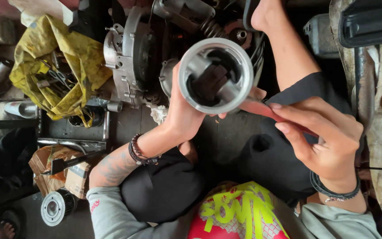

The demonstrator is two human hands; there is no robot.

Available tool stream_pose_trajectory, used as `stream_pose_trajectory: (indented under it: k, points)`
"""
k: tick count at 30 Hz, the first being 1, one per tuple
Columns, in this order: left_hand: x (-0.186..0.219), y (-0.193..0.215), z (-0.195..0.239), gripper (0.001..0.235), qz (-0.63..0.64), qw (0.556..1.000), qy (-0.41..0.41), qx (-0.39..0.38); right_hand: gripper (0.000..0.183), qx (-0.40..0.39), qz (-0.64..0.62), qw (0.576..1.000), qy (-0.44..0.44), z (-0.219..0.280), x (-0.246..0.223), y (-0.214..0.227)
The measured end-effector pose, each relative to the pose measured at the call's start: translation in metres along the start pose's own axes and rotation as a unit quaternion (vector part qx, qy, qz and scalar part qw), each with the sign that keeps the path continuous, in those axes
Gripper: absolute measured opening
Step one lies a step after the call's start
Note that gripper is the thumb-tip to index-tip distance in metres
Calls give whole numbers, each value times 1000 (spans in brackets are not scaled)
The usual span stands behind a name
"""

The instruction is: Cleaning a motorcycle piston using a small brush to remove debris

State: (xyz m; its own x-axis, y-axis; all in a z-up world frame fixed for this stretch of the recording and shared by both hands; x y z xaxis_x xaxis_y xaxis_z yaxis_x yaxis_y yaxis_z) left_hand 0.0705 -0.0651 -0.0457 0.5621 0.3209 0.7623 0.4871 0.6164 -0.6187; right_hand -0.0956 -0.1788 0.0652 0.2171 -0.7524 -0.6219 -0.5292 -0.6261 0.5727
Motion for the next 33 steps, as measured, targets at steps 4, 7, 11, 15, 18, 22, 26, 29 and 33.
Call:
stream_pose_trajectory:
  k: [4, 7, 11, 15, 18, 22, 26, 29, 33]
  points:
    - [42, -12, -3, 30, -134, 981, -136, 44, 9, 10, 46, 999, 11, 3, -3, 1]
    - [35, -26, 1, 61, -87, 991, -90, -39, 9, 44, 63, 997, 30, 4, -7, 4]
    - [53, -61, 19, 67, -161, 966, -148, -139, 14, 69, 59, 991, 97, 8, -19, 5]
    - [55, -85, 31, 77, -213, 943, -174, -186, 33, 61, 69, 991, 93, 14, -22, -3]
    - [56, -86, 31, 73, -206, 946, -179, -175, 29, 26, 69, 996, 56, 23, -11, -9]
    - [57, -86, 28, 70, -200, 951, -153, -181, 35, -13, 93, 995, 42, 34, 5, -16]
    - [44, -85, 20, 65, -166, 958, -118, -203, 32, -65, -38, 997, -33, 19, 9, -23]
    - [38, -83, 16, 63, -116, 967, -95, -204, 28, -81, -85, 990, -81, 16, 13, -26]
    - [41, -83, 14, 61, -99, 971, -104, -191, 23, -56, -78, 992, -87, 12, 13, -22]
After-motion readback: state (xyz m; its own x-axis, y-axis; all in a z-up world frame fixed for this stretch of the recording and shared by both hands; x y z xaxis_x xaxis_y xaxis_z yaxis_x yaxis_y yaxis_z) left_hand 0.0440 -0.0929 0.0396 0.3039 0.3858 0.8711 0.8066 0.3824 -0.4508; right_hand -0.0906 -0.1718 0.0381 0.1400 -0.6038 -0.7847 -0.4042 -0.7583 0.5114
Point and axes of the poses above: each hand's wrist, its own z-axis away from the middle knuckle, its own y-axis out of the back of the hand, x = y × z, the point moved 10 cm from there along -z, towards the middle knuckle, and after that the axes turned 4 degrees about -z, right-handed, at the moved point
